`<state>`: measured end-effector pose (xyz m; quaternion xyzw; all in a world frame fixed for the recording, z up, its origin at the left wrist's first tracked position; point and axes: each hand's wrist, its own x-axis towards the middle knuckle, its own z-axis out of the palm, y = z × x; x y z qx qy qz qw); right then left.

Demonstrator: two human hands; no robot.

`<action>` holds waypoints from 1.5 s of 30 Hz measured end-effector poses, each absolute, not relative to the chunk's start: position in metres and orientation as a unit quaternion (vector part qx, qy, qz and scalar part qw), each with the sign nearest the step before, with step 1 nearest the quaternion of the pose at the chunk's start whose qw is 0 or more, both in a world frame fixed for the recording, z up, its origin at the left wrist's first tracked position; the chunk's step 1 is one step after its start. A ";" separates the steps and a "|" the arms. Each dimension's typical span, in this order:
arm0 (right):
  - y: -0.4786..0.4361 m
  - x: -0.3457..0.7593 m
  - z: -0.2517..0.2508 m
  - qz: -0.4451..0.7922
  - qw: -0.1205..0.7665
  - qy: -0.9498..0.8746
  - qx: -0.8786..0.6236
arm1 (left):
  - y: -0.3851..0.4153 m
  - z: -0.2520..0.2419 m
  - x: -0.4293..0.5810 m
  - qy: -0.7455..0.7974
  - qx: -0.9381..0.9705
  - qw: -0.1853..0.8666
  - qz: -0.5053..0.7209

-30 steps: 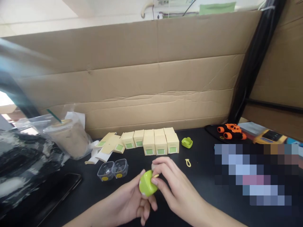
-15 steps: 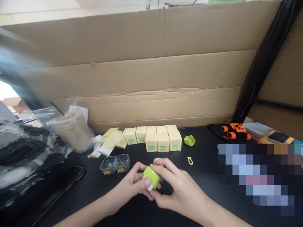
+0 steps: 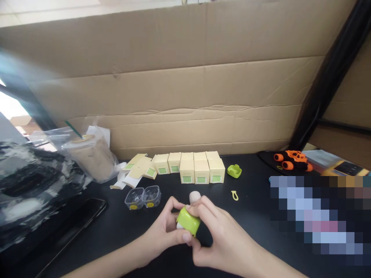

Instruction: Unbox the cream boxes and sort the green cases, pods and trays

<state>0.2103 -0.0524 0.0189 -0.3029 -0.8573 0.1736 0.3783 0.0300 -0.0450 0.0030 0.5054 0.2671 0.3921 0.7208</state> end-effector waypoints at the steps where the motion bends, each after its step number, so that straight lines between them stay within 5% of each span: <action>1: -0.053 0.210 0.019 0.175 0.379 -0.855 -0.308 | -0.046 0.004 0.031 0.268 0.504 0.721 0.392; 27: -0.047 0.222 0.030 0.287 0.321 -0.838 -0.335 | -0.040 0.021 0.011 0.275 0.578 0.730 0.239; 34: -0.035 0.236 0.039 0.287 0.489 -0.724 -0.392 | -0.032 0.041 0.000 0.366 0.654 0.586 0.309; 40: -0.032 0.246 0.045 0.266 0.525 -0.704 -0.397 | -0.021 0.029 0.004 0.449 0.760 0.355 0.309; 45: -0.037 0.242 0.042 0.263 0.546 -0.700 -0.377 | -0.015 0.009 0.009 0.488 0.761 0.305 0.299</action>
